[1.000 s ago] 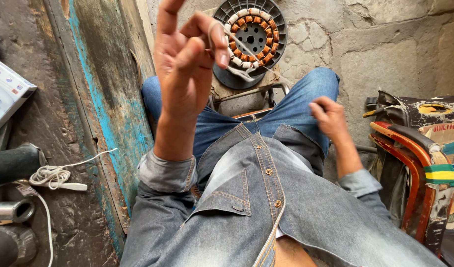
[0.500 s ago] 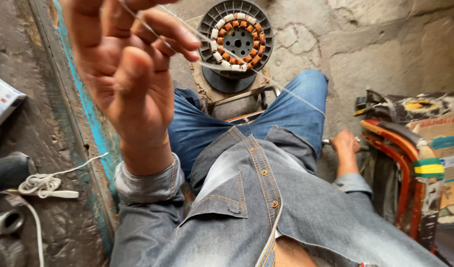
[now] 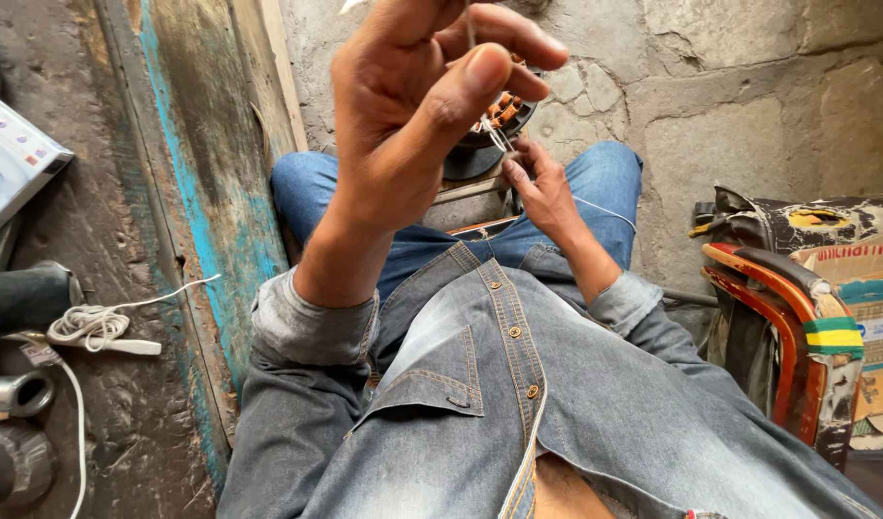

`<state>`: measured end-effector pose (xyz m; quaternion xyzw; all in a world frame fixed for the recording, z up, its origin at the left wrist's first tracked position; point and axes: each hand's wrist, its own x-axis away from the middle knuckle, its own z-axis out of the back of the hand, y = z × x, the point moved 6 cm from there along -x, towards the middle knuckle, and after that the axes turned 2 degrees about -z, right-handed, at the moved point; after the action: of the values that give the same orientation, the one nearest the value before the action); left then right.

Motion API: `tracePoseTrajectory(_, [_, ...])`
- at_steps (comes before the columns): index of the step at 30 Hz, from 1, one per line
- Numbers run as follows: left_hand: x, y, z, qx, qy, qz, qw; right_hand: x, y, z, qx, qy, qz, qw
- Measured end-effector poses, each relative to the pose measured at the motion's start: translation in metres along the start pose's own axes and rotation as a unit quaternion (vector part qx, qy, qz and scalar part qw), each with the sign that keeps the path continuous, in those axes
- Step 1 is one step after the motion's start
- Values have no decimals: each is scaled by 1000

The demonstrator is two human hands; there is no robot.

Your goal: The person sits cross-legged and winds a white string around the copper coils of a motor stator resting on a small stool. They repeatedly pull the string, loop it around individual coils, and tighten it to secure the windings.

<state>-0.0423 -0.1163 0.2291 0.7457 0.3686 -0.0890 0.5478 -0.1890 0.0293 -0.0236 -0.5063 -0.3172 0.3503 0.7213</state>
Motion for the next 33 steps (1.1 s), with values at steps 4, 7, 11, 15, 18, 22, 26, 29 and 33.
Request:
tracePoseTrajectory(4, [-11, -14, 1, -57, -65, -1, 996, 15, 20, -4, -23, 10, 26, 999])
tracePoseTrajectory(7, [-24, -37, -2, -67, -122, -11, 990, 27, 41, 12, -24, 56, -29, 998])
tracePoseTrajectory(11, [-36, -72, -18, -34, -175, 5, 984, 37, 53, 32, -31, 91, -66, 993])
tracePoseTrajectory(15, [-45, -85, -28, -145, -200, -31, 969, 52, 51, 59, 71, 122, -48, 989])
tracePoseTrajectory(18, [-53, -98, -8, -339, -160, 60, 925, 72, 48, 85, 141, 136, -20, 980])
tracePoseTrajectory(22, [-57, -95, 16, -267, -123, -8, 956, 104, 63, 109, 200, 159, -43, 966])
tracePoseTrajectory(26, [-54, -117, 37, -287, -71, 36, 955, 130, 82, 122, 221, 179, -56, 957])
tracePoseTrajectory(29, [-52, -128, 52, -347, -50, 53, 935, 143, 87, 125, 221, 187, -29, 957])
tracePoseTrajectory(33, [-49, -139, 60, -342, -28, 65, 937, 155, 96, 138, 252, 215, -101, 938])
